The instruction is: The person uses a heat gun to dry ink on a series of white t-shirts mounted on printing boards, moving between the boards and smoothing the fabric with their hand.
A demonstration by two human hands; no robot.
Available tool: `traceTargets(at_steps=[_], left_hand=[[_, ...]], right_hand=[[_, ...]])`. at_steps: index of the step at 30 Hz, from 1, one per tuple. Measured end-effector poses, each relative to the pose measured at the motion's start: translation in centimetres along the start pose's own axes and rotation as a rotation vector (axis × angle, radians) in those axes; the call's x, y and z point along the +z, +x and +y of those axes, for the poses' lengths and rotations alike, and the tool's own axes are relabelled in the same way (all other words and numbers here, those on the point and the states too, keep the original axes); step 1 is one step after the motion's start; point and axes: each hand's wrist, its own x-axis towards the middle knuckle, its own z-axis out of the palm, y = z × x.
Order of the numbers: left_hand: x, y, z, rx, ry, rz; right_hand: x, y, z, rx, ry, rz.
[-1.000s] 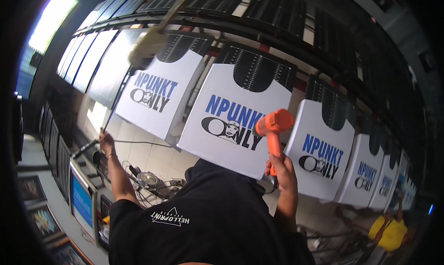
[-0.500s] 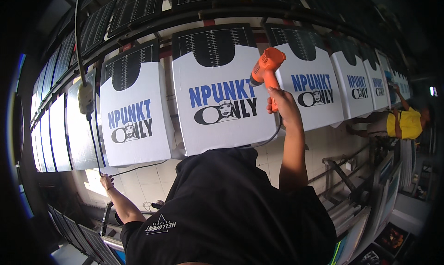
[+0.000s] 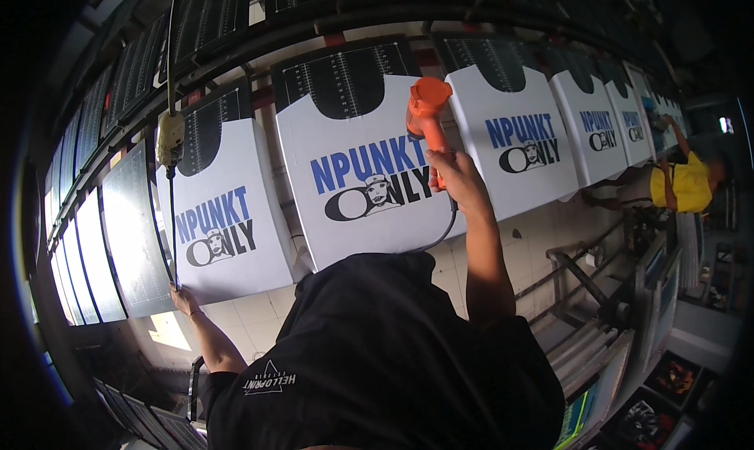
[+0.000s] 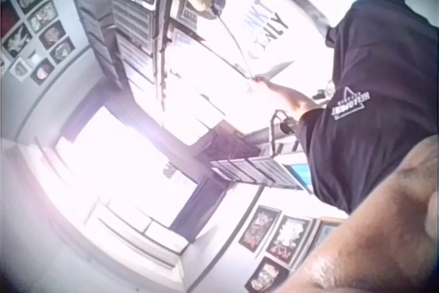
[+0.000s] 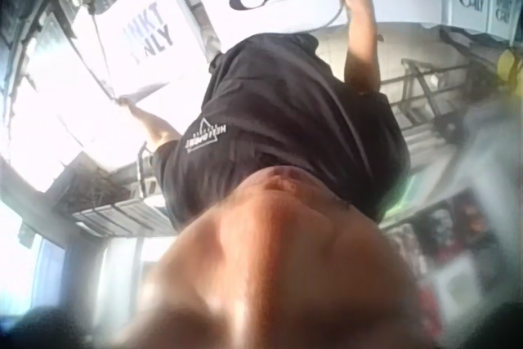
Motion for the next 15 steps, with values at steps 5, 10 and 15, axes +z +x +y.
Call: traceTargets(at_steps=[5,10,15], left_hand=[[1.5,0.1,0.4,-0.14,-0.046,-0.093],[2.6,-0.1,-1.5,0.036,0.067,0.072],[2.9,-1.2,1.6,-0.142,0.156,0.031]], right_hand=[[0.1,0.1,-0.3,0.016,0.029,0.008],[0.2,0.6,-0.6,0.029,0.065,-0.036],[0.8,0.8,0.2,-0.018,-0.008,0.027]])
